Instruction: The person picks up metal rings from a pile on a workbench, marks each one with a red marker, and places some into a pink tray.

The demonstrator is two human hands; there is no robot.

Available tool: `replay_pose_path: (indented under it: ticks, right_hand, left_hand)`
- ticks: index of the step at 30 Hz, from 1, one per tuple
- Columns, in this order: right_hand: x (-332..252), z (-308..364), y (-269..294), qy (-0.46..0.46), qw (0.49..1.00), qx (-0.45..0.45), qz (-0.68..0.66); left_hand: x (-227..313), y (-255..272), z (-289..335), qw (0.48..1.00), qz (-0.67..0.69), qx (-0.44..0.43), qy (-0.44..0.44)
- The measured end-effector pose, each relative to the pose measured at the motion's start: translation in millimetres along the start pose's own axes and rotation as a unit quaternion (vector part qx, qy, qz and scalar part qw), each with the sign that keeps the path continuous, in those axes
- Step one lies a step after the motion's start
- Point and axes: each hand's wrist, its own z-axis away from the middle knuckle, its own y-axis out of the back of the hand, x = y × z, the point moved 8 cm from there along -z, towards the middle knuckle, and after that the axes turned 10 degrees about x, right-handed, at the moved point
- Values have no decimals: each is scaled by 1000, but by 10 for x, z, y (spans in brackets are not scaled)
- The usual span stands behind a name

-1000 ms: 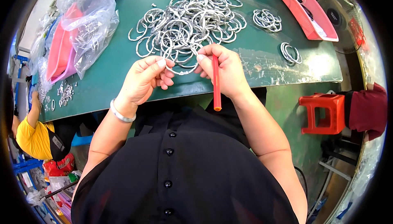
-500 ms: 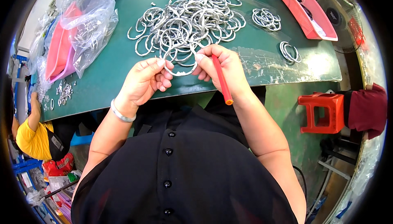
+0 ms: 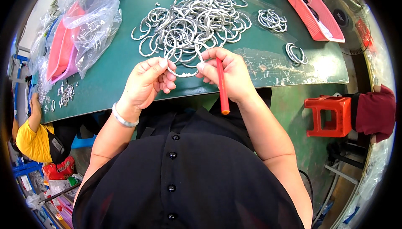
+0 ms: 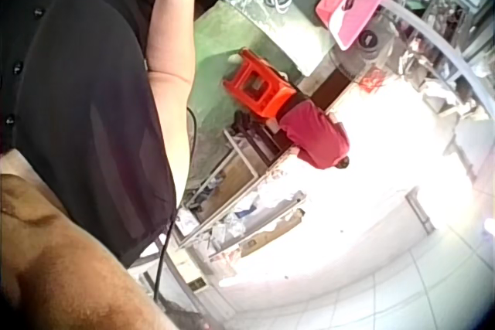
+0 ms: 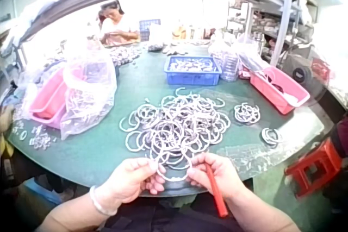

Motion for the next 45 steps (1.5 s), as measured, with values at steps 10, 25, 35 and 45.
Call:
replay_pose_path:
  ticks: [10,25,35,45]
  right_hand:
    - [-20,20,36,95,993,10,68]
    - [-615,400,-237,476,834,16,278]
    - [-651,475,-253,538,790,21,294]
    - [-734,566,-283,595,737,22,321]
  left_hand:
    - [15,-30,31,999,-27,1,-22]
    - [47,54,-34,982,-57,22,-181]
    - [60,46,-29,978,-70,14,-197]
    - [51,31,-34,978,-72,7,-197]
